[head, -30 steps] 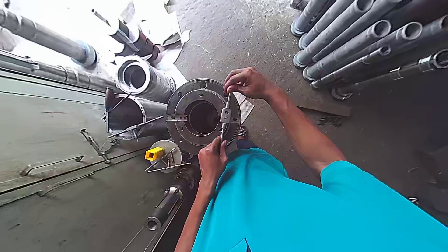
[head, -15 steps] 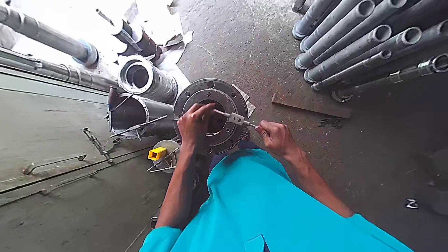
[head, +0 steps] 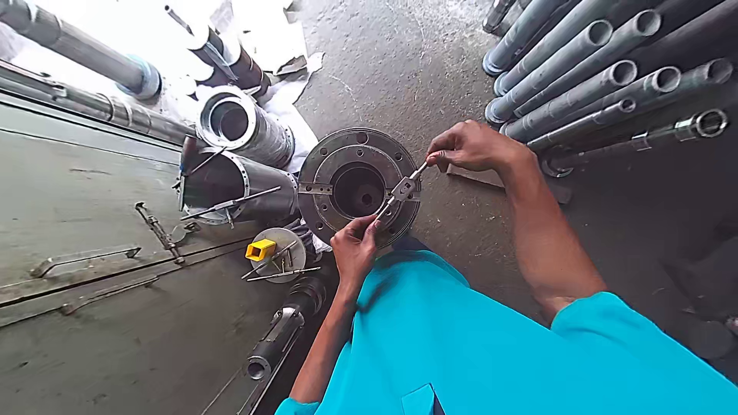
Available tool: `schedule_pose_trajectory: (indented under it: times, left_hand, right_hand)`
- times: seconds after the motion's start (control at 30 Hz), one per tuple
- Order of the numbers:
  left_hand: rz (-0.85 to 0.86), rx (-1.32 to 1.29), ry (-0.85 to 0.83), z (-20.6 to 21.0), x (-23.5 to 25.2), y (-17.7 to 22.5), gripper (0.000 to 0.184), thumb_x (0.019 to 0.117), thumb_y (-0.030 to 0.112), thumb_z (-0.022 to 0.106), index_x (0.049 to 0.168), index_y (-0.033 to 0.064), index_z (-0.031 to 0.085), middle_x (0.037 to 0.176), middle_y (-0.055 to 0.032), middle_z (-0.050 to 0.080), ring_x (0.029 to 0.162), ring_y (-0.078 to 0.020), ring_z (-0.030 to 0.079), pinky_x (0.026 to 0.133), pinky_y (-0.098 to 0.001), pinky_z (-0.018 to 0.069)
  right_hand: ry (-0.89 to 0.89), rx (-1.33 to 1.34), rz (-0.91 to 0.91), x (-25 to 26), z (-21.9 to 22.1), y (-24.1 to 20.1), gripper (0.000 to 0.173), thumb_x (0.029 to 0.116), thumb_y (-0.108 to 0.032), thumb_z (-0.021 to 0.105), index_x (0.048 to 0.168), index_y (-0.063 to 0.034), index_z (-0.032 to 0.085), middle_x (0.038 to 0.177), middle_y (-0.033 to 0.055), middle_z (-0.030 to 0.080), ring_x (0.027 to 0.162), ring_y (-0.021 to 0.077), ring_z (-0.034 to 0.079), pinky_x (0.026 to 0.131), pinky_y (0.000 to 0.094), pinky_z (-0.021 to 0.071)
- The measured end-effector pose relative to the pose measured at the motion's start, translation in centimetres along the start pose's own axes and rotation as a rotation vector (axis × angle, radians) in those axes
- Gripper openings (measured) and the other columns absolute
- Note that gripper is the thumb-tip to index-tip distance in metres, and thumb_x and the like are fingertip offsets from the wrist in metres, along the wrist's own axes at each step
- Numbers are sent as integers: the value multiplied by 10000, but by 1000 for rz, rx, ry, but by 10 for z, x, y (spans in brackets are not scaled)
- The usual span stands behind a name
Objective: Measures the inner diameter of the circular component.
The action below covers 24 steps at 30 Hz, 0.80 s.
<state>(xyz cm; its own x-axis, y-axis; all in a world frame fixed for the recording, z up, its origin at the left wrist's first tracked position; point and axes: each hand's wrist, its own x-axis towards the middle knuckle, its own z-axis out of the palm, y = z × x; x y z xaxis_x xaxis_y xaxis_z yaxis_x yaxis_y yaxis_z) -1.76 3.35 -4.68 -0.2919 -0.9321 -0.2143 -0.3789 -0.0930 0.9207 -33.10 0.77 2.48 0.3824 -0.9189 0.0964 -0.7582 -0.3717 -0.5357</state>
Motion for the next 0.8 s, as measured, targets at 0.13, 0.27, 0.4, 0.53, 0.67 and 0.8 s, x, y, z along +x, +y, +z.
schedule_pose_trajectory:
  times: [0.13, 0.27, 0.4, 0.53, 0.67, 0.8]
  left_hand:
    - [-69, -249, -80, -8, 55, 18, 203, 1024, 115, 625, 1186, 37, 718, 1032, -76, 766, 672, -145, 723, 578, -298, 623]
    - [-39, -192, -357, 19, 144, 44, 206, 996, 85, 647, 1167, 54, 757, 1003, -41, 790, 635, -67, 674, 495, -231, 507]
    - [205, 147, -910, 74, 170, 79, 192, 994, 115, 646, 1127, 81, 781, 1009, -16, 790, 913, -91, 729, 878, -356, 577]
    - [440, 648, -1008, 76, 152, 110, 328, 978, 123, 602, 1275, 206, 714, 1092, 10, 762, 1007, -192, 717, 894, -534, 559]
    - [393, 481, -492, -6, 117, 71, 264, 1028, 245, 592, 1258, 174, 700, 1067, -2, 771, 916, -158, 740, 832, -483, 599]
    - [104, 354, -388, -65, 63, 17, 270, 1018, 314, 609, 1194, 149, 729, 906, 10, 762, 725, -105, 709, 674, -375, 608]
  right_hand:
    - [-433, 407, 484, -28, 20, 11, 330, 1066, -233, 544, 886, -85, 778, 725, 22, 738, 640, 171, 693, 704, 484, 581]
    - [-427, 918, 459, -49, 84, -35, 339, 1054, -142, 487, 899, 26, 738, 630, 46, 666, 517, 111, 617, 547, 325, 566]
    - [-3, 1312, 695, -1, 159, -106, 353, 1102, -174, 442, 985, 49, 690, 663, 12, 638, 579, 58, 598, 598, 248, 546]
    - [97, 1453, 858, 31, 159, -129, 352, 1105, -116, 404, 861, 24, 615, 633, 42, 652, 515, 70, 593, 509, 224, 503]
    - [-35, 881, 443, -19, 110, -80, 276, 1066, -160, 505, 1105, -33, 748, 824, 36, 747, 687, 98, 705, 680, 313, 625]
    - [358, 176, 450, -31, 58, -18, 251, 1015, -263, 598, 1099, -93, 762, 892, 87, 741, 742, 219, 691, 697, 470, 580]
